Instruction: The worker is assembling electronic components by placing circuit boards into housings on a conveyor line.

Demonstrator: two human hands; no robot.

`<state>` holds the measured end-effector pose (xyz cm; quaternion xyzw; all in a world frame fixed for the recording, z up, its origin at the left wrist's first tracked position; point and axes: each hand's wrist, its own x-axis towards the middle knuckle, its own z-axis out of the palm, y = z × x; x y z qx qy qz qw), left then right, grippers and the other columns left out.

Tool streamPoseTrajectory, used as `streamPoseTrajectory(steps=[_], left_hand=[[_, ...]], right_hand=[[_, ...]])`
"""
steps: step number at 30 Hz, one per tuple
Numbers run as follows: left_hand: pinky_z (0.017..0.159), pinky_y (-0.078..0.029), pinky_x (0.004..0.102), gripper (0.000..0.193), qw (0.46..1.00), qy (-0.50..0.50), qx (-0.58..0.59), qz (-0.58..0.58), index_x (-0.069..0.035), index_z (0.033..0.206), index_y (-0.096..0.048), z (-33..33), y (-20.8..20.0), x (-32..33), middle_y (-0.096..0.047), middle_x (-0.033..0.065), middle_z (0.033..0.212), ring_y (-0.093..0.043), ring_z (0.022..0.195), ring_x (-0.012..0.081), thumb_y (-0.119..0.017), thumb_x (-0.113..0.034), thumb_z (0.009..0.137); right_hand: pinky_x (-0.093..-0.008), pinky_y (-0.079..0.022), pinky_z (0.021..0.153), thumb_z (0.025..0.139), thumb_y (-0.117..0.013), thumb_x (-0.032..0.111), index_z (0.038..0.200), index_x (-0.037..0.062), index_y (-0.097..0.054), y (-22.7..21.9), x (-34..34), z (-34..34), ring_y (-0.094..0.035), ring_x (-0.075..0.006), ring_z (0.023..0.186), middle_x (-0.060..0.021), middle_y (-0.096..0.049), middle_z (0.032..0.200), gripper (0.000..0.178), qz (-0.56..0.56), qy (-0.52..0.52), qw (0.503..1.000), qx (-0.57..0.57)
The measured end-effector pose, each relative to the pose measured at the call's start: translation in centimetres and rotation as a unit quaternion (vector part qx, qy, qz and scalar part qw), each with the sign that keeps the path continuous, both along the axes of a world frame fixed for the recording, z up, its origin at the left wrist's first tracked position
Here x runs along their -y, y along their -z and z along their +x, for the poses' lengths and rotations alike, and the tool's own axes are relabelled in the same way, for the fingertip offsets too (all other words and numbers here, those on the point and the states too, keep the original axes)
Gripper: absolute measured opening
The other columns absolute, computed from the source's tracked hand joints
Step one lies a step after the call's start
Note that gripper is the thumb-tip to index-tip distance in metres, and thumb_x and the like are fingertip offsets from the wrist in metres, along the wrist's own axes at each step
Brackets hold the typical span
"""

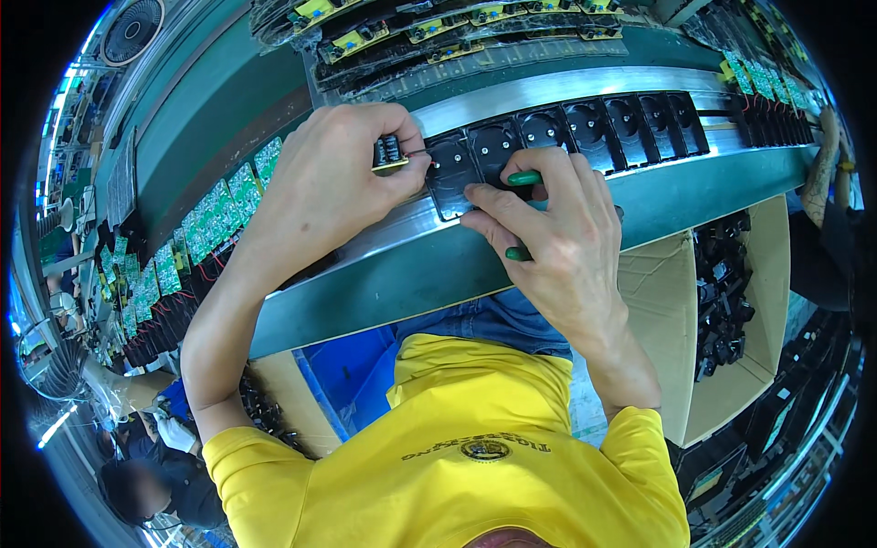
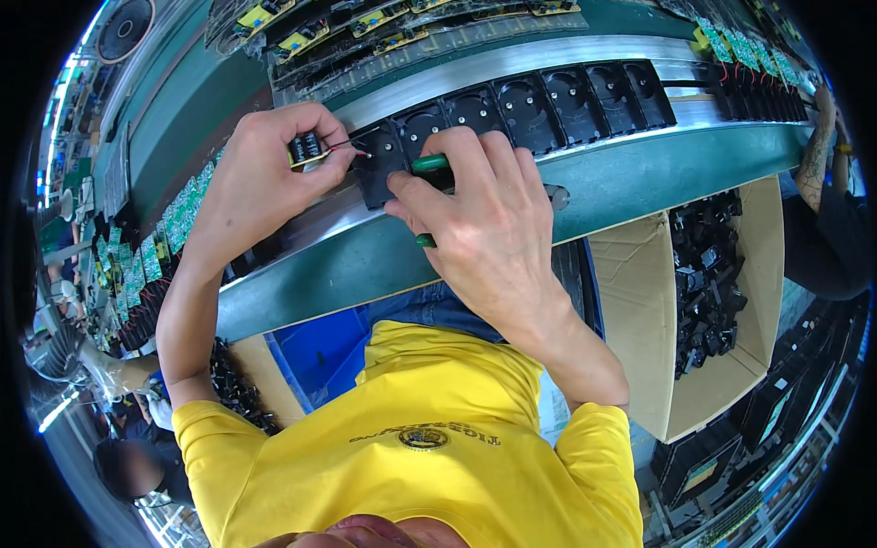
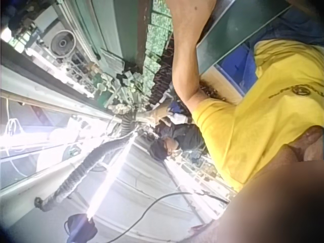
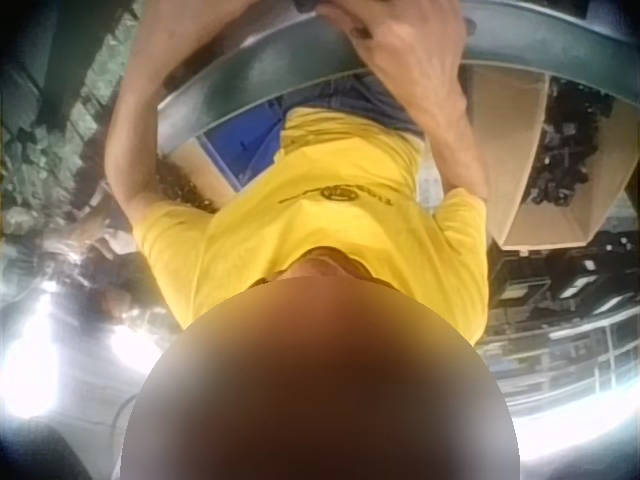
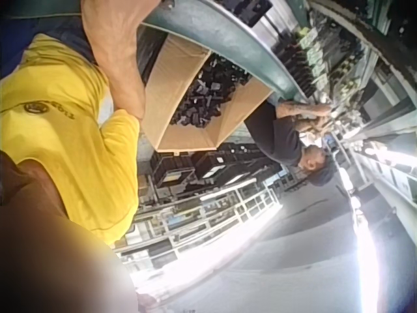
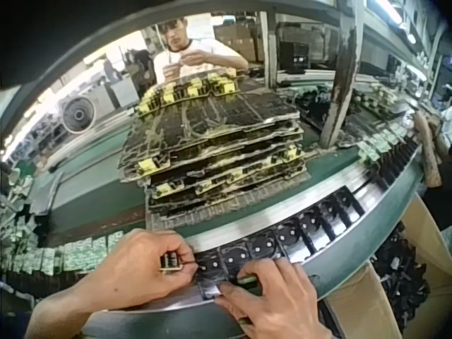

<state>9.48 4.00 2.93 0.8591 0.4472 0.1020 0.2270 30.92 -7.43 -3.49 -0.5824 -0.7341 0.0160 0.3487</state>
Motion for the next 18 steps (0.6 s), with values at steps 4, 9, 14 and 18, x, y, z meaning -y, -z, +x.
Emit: streamPoseTrajectory(steps=[4, 9, 14, 18], left_hand=[[0.075, -0.053, 0.029, 0.009, 1.0, 0.0, -0.011, -0.005, 0.0, 0.096, -0.079, 0.2, 0.1, -0.2, -0.079, 0.0033, 0.086, -0.063, 0.074, 0.0169, -0.081, -0.008, 0.095], [0.076, -0.059, 0.0424, 0.018, 1.0, -0.008, 0.025, -0.009, -0.001, 0.094, -0.082, 0.6, 0.2, -0.1, -0.079, 0.0125, 0.084, -0.063, 0.067, 0.0304, -0.085, -0.019, 0.093], [0.074, -0.058, 0.0395, 0.017, 0.995, 0.011, 0.073, -0.072, -0.001, 0.094, -0.082, -0.6, 0.0, -0.8, -0.08, 0.0122, 0.085, -0.062, 0.067, 0.0281, -0.085, -0.017, 0.092], [0.077, -0.054, 0.0284, 0.008, 0.997, 0.016, 0.053, -0.048, 0.001, 0.095, -0.079, -0.8, -0.5, -0.7, -0.08, 0.0029, 0.086, -0.065, 0.075, 0.0143, -0.081, -0.006, 0.096]], right_hand=[[-0.0369, -0.052, 0.084, 0.088, -0.097, 0.019, 0.107, 0.0143, -0.092, 0.1, 0.0, 0.0, -0.059, -0.0219, 0.096, -0.003, -0.067, 0.121, 0.021, 0.002, 0.0, 1.0, 0.002], [-0.0364, -0.052, 0.084, 0.088, -0.097, 0.02, 0.107, 0.0146, -0.092, 0.0, 0.1, -0.1, -0.059, -0.0216, 0.095, -0.0028, -0.067, 0.122, 0.02, 0.0, 0.005, 1.0, 0.002], [-0.036, -0.052, 0.083, 0.088, -0.097, 0.02, 0.106, 0.0149, -0.092, 0.1, 0.0, 0.1, -0.058, -0.0213, 0.095, -0.0027, -0.067, 0.122, 0.02, -0.003, -0.001, 1.0, 0.0], [-0.0358, -0.052, 0.083, 0.087, -0.098, 0.021, 0.105, 0.015, -0.093, 0.1, 0.0, 0.1, -0.058, -0.0213, 0.095, -0.0027, -0.067, 0.121, 0.02, 0.0, -0.001, 1.0, 0.001]])
